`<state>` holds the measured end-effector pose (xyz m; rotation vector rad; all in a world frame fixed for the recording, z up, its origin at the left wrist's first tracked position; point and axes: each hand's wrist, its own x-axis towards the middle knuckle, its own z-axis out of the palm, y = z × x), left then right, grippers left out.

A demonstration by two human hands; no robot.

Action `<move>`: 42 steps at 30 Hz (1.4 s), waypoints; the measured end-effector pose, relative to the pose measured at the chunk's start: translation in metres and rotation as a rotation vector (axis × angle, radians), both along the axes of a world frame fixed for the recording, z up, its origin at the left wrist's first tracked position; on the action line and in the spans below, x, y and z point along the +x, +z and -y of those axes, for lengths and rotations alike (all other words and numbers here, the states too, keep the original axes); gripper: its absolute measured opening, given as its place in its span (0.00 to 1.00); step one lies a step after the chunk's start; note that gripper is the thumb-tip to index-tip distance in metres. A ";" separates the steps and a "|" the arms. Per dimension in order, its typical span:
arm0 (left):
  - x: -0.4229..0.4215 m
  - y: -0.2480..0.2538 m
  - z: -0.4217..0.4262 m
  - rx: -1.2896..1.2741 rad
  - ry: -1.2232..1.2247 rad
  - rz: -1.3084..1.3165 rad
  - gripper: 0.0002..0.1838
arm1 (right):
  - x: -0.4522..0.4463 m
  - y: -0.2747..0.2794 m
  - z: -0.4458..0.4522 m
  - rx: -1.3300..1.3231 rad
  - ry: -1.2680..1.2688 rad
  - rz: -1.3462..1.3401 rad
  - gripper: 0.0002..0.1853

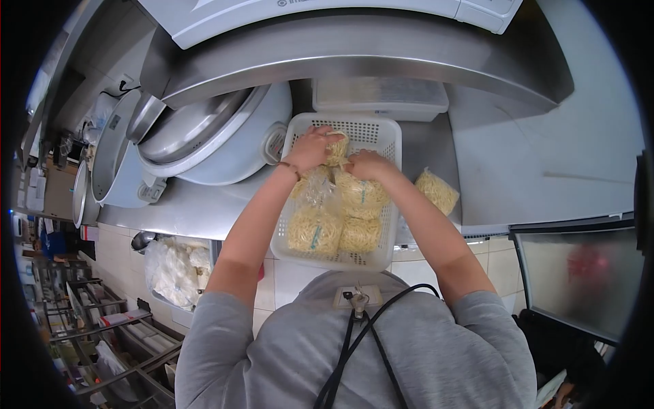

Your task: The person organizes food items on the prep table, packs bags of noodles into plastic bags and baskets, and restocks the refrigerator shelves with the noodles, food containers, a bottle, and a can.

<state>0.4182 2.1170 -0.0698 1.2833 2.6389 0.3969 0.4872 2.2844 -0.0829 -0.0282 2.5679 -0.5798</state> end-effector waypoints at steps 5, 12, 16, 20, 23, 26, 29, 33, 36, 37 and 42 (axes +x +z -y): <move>0.014 -0.015 -0.023 -0.270 0.138 -0.255 0.32 | 0.017 0.023 0.001 -0.022 0.073 0.097 0.26; 0.011 -0.015 -0.018 -0.199 0.105 -0.267 0.33 | 0.051 0.007 0.008 -0.032 0.208 0.048 0.26; -0.019 -0.024 0.009 0.099 0.097 -0.139 0.30 | 0.019 0.013 0.003 -0.064 0.272 0.085 0.26; -0.017 -0.013 0.006 -0.054 0.469 0.125 0.29 | -0.033 -0.003 0.008 -0.371 -0.242 -0.106 0.17; -0.011 -0.030 -0.001 0.003 0.453 0.160 0.29 | -0.051 -0.054 0.025 -0.679 -0.425 -0.265 0.14; -0.009 -0.026 -0.006 0.068 0.483 0.212 0.30 | -0.045 -0.062 0.028 -0.722 -0.442 -0.433 0.15; 0.001 -0.016 -0.017 0.385 0.388 0.398 0.27 | -0.023 -0.017 0.001 -0.515 -0.397 -0.496 0.14; 0.007 -0.032 -0.051 0.290 0.260 0.359 0.29 | 0.009 0.031 -0.021 0.082 -0.225 -0.336 0.13; -0.003 -0.037 -0.060 0.145 0.096 0.483 0.31 | 0.023 0.020 -0.035 0.480 -0.122 -0.614 0.12; -0.005 -0.019 -0.056 0.136 0.110 0.564 0.31 | 0.030 0.022 -0.038 0.433 -0.137 -0.552 0.13; 0.002 0.026 -0.012 -0.663 -0.104 0.120 0.29 | 0.033 0.009 -0.039 0.511 -0.087 -0.420 0.15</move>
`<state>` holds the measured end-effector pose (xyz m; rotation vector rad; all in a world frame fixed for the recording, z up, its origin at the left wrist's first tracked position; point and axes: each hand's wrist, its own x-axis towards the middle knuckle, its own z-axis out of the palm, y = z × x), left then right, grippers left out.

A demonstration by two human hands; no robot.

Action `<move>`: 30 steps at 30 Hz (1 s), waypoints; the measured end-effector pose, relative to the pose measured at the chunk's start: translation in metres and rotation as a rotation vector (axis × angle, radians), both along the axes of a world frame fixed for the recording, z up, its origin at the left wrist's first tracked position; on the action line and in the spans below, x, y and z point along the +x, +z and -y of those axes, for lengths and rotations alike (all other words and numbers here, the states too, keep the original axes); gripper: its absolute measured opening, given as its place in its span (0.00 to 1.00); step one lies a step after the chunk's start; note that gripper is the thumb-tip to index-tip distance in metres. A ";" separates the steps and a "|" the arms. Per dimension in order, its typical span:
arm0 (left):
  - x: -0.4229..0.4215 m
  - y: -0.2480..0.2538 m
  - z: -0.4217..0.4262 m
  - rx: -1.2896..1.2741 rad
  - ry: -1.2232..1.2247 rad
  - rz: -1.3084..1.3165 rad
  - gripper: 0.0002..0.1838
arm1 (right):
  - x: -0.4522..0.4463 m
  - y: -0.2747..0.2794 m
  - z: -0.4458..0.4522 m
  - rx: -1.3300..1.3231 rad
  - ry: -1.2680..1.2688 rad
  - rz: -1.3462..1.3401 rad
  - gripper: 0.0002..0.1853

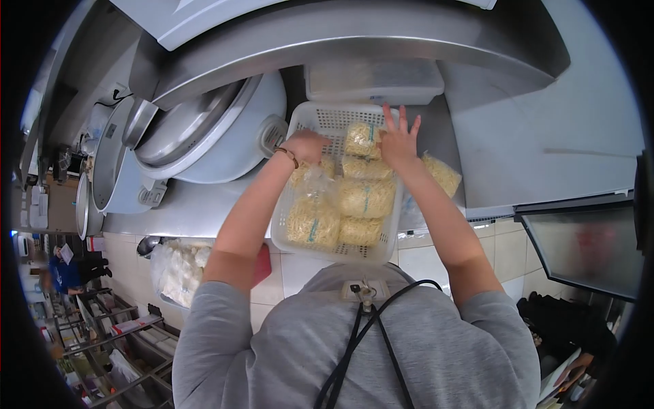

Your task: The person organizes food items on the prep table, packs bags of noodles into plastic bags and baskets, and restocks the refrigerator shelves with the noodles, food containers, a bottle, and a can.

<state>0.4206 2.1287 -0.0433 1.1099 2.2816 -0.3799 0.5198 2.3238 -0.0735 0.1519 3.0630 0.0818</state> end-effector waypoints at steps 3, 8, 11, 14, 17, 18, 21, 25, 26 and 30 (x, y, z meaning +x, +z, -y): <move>0.025 -0.023 0.025 0.016 -0.176 -0.187 0.32 | -0.005 0.003 -0.002 0.034 -0.024 0.068 0.16; 0.028 0.008 0.021 0.079 0.135 -0.025 0.32 | 0.000 0.013 -0.001 -0.474 -0.071 -0.317 0.19; 0.017 0.027 0.045 0.615 0.435 0.269 0.30 | 0.005 0.029 0.003 -0.976 -0.065 -0.352 0.28; 0.027 0.041 0.050 1.187 0.756 0.735 0.28 | 0.003 0.031 0.018 -1.420 0.102 -0.122 0.38; 0.043 0.036 0.042 1.457 1.100 1.529 0.22 | 0.012 0.079 0.045 -1.136 0.325 -0.306 0.47; 0.047 0.033 0.039 1.466 1.096 1.527 0.22 | 0.015 0.095 0.050 -1.032 0.398 -0.404 0.47; 0.050 0.021 0.033 1.407 0.595 2.323 0.29 | 0.017 0.126 0.054 -0.794 0.571 -0.468 0.35; 0.054 0.026 0.040 1.310 0.465 2.261 0.34 | 0.007 0.137 0.055 -0.731 0.774 -0.536 0.16; 0.058 0.026 0.043 1.316 0.463 2.259 0.34 | 0.007 0.148 0.054 -0.753 0.597 -0.475 0.10; 0.076 0.032 0.056 1.443 0.761 1.432 0.43 | -0.001 0.150 0.066 -0.840 0.397 -0.519 0.11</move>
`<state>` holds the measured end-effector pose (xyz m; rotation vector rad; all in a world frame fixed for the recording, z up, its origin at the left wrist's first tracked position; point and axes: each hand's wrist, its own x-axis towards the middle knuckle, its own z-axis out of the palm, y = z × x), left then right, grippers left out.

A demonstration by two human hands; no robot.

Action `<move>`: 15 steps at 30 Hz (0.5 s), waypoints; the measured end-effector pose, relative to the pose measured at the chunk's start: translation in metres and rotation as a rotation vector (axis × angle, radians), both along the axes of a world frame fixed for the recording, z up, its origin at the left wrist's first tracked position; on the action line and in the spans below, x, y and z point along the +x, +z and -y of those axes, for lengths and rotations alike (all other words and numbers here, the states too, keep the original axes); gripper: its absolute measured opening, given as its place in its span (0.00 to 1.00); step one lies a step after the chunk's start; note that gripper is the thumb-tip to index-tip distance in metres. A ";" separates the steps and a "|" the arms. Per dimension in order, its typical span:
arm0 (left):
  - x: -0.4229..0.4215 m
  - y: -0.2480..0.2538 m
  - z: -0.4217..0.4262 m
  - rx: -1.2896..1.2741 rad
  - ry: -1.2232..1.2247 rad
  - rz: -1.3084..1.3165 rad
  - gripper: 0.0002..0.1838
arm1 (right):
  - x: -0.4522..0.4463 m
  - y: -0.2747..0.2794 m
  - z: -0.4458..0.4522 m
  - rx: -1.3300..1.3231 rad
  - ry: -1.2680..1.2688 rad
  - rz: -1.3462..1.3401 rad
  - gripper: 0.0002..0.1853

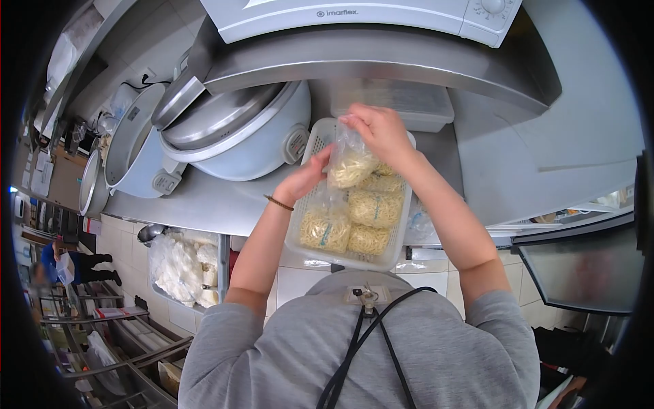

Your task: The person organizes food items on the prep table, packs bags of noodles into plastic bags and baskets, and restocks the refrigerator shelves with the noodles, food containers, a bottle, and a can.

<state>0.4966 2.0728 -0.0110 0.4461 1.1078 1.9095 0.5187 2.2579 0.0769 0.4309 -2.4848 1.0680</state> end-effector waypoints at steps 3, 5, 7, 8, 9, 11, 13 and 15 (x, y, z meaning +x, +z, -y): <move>0.000 -0.003 -0.001 -0.145 0.093 -0.630 0.38 | -0.004 0.000 0.012 0.059 0.078 0.054 0.14; -0.008 -0.015 -0.014 -0.648 0.130 -0.792 0.25 | -0.005 0.007 0.021 -0.069 0.130 0.142 0.16; 0.006 -0.003 -0.033 -0.470 0.285 -0.725 0.19 | -0.013 0.010 0.018 -0.202 0.176 0.225 0.18; 0.012 0.001 -0.041 -0.290 0.434 -0.649 0.14 | -0.021 0.011 0.010 -0.320 0.156 0.223 0.18; 0.012 0.001 -0.045 -0.289 0.431 -0.648 0.14 | -0.023 0.011 0.002 -0.437 0.135 0.221 0.19; 0.009 -0.001 -0.051 -0.271 0.674 -0.573 0.11 | -0.018 0.005 -0.017 -0.597 0.113 0.272 0.18; -0.004 -0.006 -0.046 -0.314 0.765 -0.607 0.12 | -0.011 -0.006 -0.033 -0.757 0.094 0.320 0.18; -0.014 -0.005 -0.042 -0.341 0.890 -0.706 0.12 | -0.001 -0.034 -0.042 -0.953 0.091 0.419 0.22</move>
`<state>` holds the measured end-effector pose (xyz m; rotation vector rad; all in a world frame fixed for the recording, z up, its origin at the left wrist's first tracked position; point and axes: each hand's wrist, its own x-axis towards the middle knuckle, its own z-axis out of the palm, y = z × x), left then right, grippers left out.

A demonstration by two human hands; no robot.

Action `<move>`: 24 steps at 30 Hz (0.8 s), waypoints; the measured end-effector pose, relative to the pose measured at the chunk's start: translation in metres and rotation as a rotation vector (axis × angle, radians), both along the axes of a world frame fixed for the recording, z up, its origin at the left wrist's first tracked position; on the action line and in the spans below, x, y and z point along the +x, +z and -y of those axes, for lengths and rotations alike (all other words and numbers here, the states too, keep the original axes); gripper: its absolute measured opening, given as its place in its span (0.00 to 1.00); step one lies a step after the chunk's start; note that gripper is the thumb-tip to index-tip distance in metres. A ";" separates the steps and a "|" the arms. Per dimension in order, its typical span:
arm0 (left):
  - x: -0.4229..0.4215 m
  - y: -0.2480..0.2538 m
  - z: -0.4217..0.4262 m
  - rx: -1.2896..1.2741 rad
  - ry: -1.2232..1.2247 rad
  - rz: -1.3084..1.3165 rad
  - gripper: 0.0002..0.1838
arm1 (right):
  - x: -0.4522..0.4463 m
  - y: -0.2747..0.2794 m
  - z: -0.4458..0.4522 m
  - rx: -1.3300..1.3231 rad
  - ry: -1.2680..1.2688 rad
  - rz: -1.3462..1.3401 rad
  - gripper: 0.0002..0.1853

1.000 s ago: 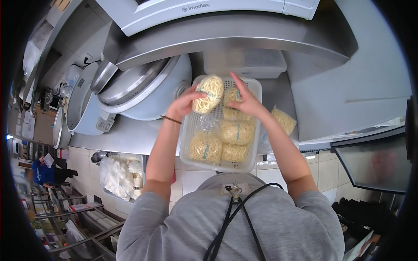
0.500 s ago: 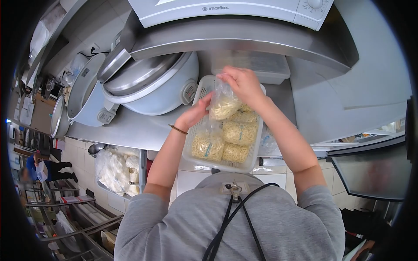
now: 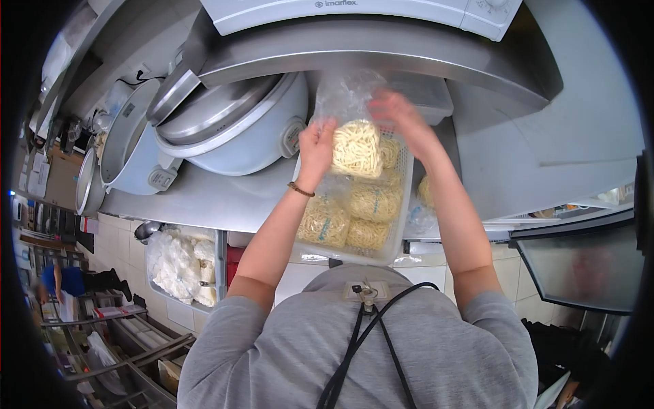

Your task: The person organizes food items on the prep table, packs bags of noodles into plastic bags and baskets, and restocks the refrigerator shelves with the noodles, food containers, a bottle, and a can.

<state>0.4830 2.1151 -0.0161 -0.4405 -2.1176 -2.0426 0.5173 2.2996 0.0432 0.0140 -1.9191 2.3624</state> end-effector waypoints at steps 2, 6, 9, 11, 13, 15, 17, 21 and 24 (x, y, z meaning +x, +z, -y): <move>0.001 0.016 -0.007 -0.136 0.047 -0.122 0.12 | -0.002 -0.037 0.001 0.185 0.109 0.027 0.25; -0.010 0.038 -0.022 -0.147 -0.128 -0.103 0.10 | 0.002 -0.014 0.005 0.202 0.119 0.105 0.24; -0.015 0.056 -0.017 0.038 -0.493 0.264 0.10 | -0.003 -0.008 -0.006 0.017 0.022 0.127 0.20; -0.021 0.061 -0.015 0.173 -0.754 0.556 0.10 | 0.001 -0.005 -0.012 0.078 -0.058 0.034 0.13; -0.039 0.043 -0.018 0.156 -0.742 0.555 0.09 | -0.002 -0.010 -0.017 0.411 -0.132 -0.082 0.13; -0.051 0.029 -0.020 0.296 -0.750 0.711 0.10 | -0.009 -0.013 -0.026 0.663 -0.078 -0.588 0.15; -0.059 0.019 -0.021 0.396 -0.710 0.764 0.13 | 0.002 -0.011 -0.035 0.665 -0.022 -0.527 0.17; -0.063 0.011 -0.022 0.705 -0.733 1.065 0.19 | 0.028 -0.005 -0.023 1.134 -0.212 -0.669 0.18; -0.055 0.003 -0.029 0.651 -0.685 1.194 0.27 | 0.015 -0.011 -0.033 1.221 -0.144 -0.361 0.19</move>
